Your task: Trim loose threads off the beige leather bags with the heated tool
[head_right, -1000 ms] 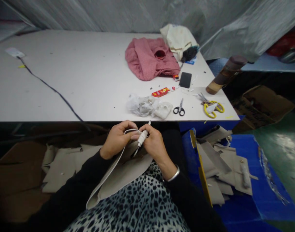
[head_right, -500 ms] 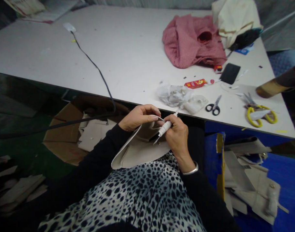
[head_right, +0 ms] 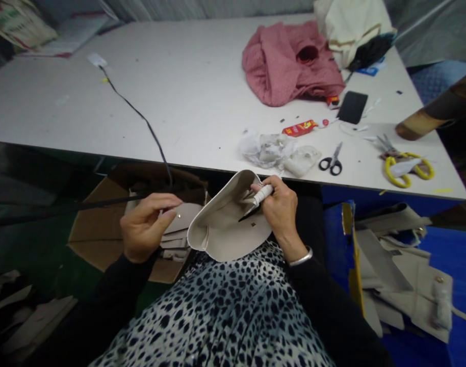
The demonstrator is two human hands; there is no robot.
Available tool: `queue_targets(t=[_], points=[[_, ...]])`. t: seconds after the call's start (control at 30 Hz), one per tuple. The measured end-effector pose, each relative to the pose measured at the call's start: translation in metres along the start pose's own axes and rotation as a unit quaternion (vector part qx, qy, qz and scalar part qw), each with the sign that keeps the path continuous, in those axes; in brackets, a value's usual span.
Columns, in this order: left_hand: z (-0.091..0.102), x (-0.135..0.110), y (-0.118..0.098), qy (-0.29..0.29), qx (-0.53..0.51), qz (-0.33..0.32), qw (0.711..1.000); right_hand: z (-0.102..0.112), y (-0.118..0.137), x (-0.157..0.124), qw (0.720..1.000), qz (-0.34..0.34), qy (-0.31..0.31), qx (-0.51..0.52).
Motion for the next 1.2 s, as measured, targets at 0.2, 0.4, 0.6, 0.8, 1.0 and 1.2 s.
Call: queue_targets(t=[0.2, 0.4, 0.6, 0.8, 1.0, 1.2], points=[[0.009, -0.029, -0.041, 0.111, 0.087, -0.151, 0.978, 0.001, 0.002, -0.001, 1.0, 0.012, -0.003, -0.008], [-0.009, -0.052, -0.053, 0.261, 0.205, -0.145, 0.932, 0.001, 0.004, -0.002, 1.0, 0.026, -0.006, -0.014], [-0.029, -0.059, -0.043, 0.205, 0.247, -0.092, 0.943, 0.001, 0.007, -0.004, 0.999, 0.034, 0.003, -0.039], [-0.03, -0.05, -0.035, 0.174, 0.214, -0.085, 0.957, 0.002, 0.004, -0.002, 0.999, 0.035, 0.005, -0.039], [-0.032, -0.029, -0.033, 0.177, 0.141, -0.048, 0.973, 0.002, 0.001, 0.002, 0.992, 0.107, 0.035, -0.059], [-0.035, 0.009, -0.026, 0.252, 0.13, -0.069, 0.957, 0.037, 0.003, 0.001, 0.973, 0.219, 0.045, -0.058]])
Point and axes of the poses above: each hand's wrist, its own x-axis towards the middle knuckle, its own z-axis out of the back of the hand, y = z × x, the point moved 3 cm from there along x, towards the middle knuckle
